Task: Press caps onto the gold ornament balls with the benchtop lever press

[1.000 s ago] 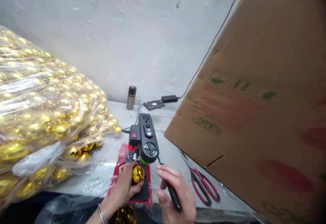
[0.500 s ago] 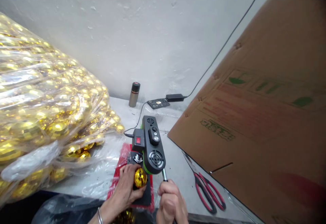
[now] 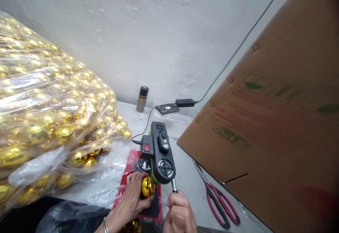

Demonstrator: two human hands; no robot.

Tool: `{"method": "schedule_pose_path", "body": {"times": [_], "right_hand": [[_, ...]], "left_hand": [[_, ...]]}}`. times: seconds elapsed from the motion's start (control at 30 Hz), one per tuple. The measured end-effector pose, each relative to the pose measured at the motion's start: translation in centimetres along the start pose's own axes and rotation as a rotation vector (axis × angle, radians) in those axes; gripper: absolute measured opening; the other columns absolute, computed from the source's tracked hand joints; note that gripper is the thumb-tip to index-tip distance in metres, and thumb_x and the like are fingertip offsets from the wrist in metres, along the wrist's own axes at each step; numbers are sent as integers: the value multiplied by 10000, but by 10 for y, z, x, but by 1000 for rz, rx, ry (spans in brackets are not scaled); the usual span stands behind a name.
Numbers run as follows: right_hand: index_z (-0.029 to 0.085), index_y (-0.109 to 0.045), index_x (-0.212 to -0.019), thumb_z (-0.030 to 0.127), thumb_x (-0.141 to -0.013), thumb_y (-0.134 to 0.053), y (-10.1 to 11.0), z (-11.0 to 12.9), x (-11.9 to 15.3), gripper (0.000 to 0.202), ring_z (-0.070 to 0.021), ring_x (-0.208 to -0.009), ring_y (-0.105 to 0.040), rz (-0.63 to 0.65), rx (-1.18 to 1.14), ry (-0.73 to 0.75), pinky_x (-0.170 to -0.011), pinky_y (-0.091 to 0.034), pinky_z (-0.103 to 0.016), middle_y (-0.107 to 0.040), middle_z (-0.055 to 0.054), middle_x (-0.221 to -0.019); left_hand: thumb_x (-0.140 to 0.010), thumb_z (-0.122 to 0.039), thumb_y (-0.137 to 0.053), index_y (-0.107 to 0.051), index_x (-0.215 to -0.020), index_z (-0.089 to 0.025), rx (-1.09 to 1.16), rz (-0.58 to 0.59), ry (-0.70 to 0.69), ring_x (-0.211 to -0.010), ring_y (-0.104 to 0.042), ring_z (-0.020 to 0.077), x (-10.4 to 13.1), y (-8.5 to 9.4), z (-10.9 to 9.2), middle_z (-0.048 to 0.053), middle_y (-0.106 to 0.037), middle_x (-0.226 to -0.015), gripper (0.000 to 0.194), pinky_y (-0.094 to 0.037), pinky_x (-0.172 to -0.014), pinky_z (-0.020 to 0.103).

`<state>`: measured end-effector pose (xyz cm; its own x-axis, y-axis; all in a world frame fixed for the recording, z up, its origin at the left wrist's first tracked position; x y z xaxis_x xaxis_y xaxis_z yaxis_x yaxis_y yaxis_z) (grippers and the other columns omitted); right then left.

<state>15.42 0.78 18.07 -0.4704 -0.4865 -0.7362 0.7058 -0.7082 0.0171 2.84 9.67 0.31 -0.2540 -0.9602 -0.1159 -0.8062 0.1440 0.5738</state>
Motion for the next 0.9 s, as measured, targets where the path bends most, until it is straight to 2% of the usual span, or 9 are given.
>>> {"method": "schedule_pose_path", "body": {"times": [0.23, 0.57, 0.73, 0.9], "right_hand": [[212, -453, -692, 158, -1097, -346, 0, -3, 3, 422, -75, -655, -499, 32, -8, 11, -981, -498, -288, -526, 69, -747], [202, -440, -683, 294, -1139, -372, 0, -1, 1, 470, -63, -649, -456, -27, -29, -12, -968, -491, -261, -491, 73, -729], [212, -453, -679, 274, -1134, -370, 1, -7, 3, 466, -71, -627, -482, -13, -43, 91, -922, -514, -261, -521, 65, -707], [220, -442, -662, 247, -1113, -389, 3, -9, 2, 455, -74, -561, -464, -42, -49, 235, -815, -527, -256, -502, 64, -653]], "left_hand": [[-821, -184, -719, -619, -1331, -193, 20, -7, -2, -1202, -579, 368, 0, 1, -1, 149, -685, -1288, 520, -488, -1082, 577], [-785, -201, -762, -649, -1314, -205, -35, -52, -9, -1178, -629, 368, -1, 3, -1, 143, -715, -1261, 541, -525, -1054, 559], [-779, -206, -752, -657, -1298, -205, -35, -69, -21, -1163, -646, 368, -2, 5, -3, 145, -727, -1249, 528, -537, -1034, 559], [-795, -221, -721, -652, -1312, -203, 6, -28, -19, -1190, -635, 370, -3, 5, -2, 145, -725, -1284, 522, -527, -1059, 566]]}}
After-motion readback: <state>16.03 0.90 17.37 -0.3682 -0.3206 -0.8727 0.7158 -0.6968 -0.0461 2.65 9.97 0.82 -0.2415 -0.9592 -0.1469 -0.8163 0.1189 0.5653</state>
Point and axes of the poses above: each hand's wrist, its own x-axis away from the middle knuckle, its own y-axis out of the back of the hand, z = x × y, the point moved 10 cm from there along -x, towards the middle knuckle
